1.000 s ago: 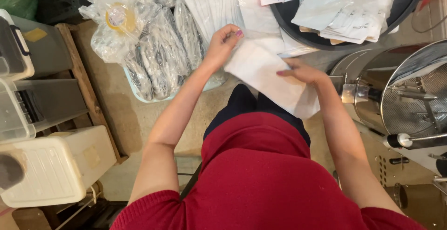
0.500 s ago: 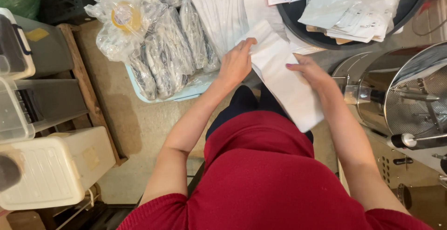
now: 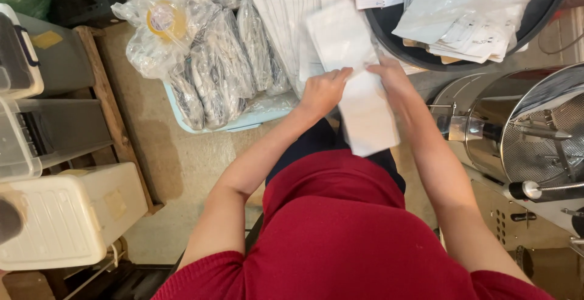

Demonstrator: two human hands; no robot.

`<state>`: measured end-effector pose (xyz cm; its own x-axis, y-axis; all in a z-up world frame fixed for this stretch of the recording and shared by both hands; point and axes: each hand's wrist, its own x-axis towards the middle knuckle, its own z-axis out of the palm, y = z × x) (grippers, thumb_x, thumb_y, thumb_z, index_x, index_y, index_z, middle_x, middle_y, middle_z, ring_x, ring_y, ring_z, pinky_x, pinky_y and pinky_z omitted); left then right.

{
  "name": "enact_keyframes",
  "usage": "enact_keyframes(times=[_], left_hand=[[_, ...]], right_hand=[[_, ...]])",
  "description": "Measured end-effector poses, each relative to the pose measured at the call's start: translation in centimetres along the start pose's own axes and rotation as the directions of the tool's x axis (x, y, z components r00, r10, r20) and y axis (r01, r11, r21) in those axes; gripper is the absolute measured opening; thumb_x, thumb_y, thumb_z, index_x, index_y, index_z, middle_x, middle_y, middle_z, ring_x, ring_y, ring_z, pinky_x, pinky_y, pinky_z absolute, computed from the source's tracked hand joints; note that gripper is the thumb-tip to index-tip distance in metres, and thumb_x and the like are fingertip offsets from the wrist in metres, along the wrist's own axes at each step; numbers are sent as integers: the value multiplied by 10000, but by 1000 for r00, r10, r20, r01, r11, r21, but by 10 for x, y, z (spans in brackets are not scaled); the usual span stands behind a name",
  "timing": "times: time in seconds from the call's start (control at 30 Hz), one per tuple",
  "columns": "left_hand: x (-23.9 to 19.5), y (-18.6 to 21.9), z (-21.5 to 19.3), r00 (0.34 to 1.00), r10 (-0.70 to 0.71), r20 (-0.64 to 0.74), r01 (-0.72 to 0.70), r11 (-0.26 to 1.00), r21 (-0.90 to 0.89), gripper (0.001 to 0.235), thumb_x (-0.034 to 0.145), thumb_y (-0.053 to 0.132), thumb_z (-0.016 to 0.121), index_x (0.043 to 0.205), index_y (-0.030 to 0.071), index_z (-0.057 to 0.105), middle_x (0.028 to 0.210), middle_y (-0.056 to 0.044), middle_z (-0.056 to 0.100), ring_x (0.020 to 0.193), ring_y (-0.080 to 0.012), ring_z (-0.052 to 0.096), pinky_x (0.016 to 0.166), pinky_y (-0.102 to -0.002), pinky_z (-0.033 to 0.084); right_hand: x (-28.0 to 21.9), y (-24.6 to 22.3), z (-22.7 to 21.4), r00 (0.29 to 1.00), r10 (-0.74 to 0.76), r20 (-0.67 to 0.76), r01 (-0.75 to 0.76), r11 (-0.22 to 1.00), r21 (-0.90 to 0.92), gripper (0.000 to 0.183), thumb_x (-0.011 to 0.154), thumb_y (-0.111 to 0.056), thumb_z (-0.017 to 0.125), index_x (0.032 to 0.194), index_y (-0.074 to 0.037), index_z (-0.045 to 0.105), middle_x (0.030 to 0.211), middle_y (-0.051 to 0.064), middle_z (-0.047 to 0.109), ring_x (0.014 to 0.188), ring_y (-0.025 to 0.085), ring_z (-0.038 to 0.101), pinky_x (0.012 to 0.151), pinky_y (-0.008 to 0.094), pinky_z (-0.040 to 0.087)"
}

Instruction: Sorting, stacking, and taping plastic bags for packaging

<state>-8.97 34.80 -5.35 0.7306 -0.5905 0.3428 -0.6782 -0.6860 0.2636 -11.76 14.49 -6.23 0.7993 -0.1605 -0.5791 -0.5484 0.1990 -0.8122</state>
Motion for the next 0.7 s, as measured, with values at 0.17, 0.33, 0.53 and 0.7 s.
enact_keyframes(times=[0.17,0.33,0.53,0.7], left_hand=[[6,-10,-13,987,-127,97,146,963,-228,206,1045,295,464,1149,292,642,817,-11,697,737,-268,731,662,-451,614],[-6,-19,-8,962,-210,176,265,880,-394,194,989,267,552,1145,303,662,904,-30,752,847,-319,747,752,-467,623],[8,-11,-41,978,-181,103,207,888,-410,208,1030,248,523,1141,280,695,916,-66,758,858,-338,742,709,-464,614],[-2,-15,-33,932,-355,79,363,920,-146,286,863,241,739,1132,317,676,896,52,591,1021,-241,587,1070,-699,322]], right_hand=[[16,-8,25,989,-147,-1,146,989,-35,448,894,-237,767,1301,-70,682,1127,158,724,1029,265,721,921,484,569],[-23,35,21,999,-35,19,37,995,-93,441,893,-210,793,1268,-10,677,1039,120,707,922,243,678,849,432,564],[50,-19,68,977,-109,-183,115,993,23,698,901,-279,857,1379,101,519,1261,274,651,1198,405,654,1023,560,499],[46,-27,66,979,-59,-194,117,944,307,543,896,-272,842,1318,-12,620,1131,156,724,948,272,761,803,445,656]])
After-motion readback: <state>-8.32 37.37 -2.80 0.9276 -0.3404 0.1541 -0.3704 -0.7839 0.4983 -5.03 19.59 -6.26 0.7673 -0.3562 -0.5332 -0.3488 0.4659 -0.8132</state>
